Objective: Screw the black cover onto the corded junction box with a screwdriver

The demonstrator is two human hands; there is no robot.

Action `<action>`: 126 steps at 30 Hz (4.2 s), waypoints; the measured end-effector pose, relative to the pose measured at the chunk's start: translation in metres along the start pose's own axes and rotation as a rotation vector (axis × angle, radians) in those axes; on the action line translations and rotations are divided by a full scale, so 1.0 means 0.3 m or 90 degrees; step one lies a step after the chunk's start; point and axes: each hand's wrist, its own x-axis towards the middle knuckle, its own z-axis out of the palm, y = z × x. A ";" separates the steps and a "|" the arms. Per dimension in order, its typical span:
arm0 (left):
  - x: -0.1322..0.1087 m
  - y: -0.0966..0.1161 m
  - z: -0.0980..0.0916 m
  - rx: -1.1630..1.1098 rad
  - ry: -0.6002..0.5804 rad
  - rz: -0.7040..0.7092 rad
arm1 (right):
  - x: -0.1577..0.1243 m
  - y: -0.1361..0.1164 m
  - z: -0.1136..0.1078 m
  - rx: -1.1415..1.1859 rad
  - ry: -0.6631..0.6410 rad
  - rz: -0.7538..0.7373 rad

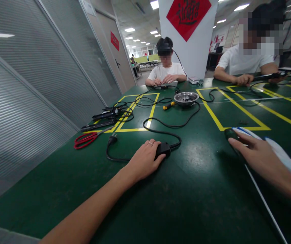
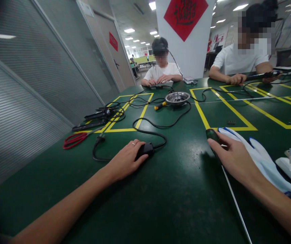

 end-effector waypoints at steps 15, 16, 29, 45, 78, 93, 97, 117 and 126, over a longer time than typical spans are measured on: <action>-0.028 0.080 -0.055 -0.118 0.074 0.065 | -0.064 -0.058 0.092 -0.340 0.015 -0.272; -0.037 0.099 -0.053 -0.141 0.059 0.089 | -0.087 -0.090 0.087 -0.279 -0.004 -0.326; -0.057 0.115 -0.028 -0.158 0.049 0.066 | -0.183 -0.152 0.135 0.433 -0.420 0.023; -0.018 0.014 -0.033 0.012 0.028 -0.122 | -0.002 -0.100 0.149 0.286 -0.266 0.106; 0.049 -0.142 -0.012 0.154 0.109 -0.370 | -0.083 -0.316 0.446 -0.282 -0.275 -0.640; -0.023 0.090 -0.038 0.038 0.065 -0.081 | -0.188 -0.134 0.147 -0.202 -0.130 -0.503; -0.050 0.159 -0.008 -0.017 -0.004 0.113 | -0.163 -0.124 0.149 -0.232 -0.079 -0.611; -0.052 0.137 0.012 -0.079 -0.094 0.225 | -0.189 -0.106 0.199 -0.425 -0.196 -0.587; -0.050 0.131 0.015 -0.072 -0.090 0.216 | -0.167 -0.113 0.175 -0.306 -0.264 -0.535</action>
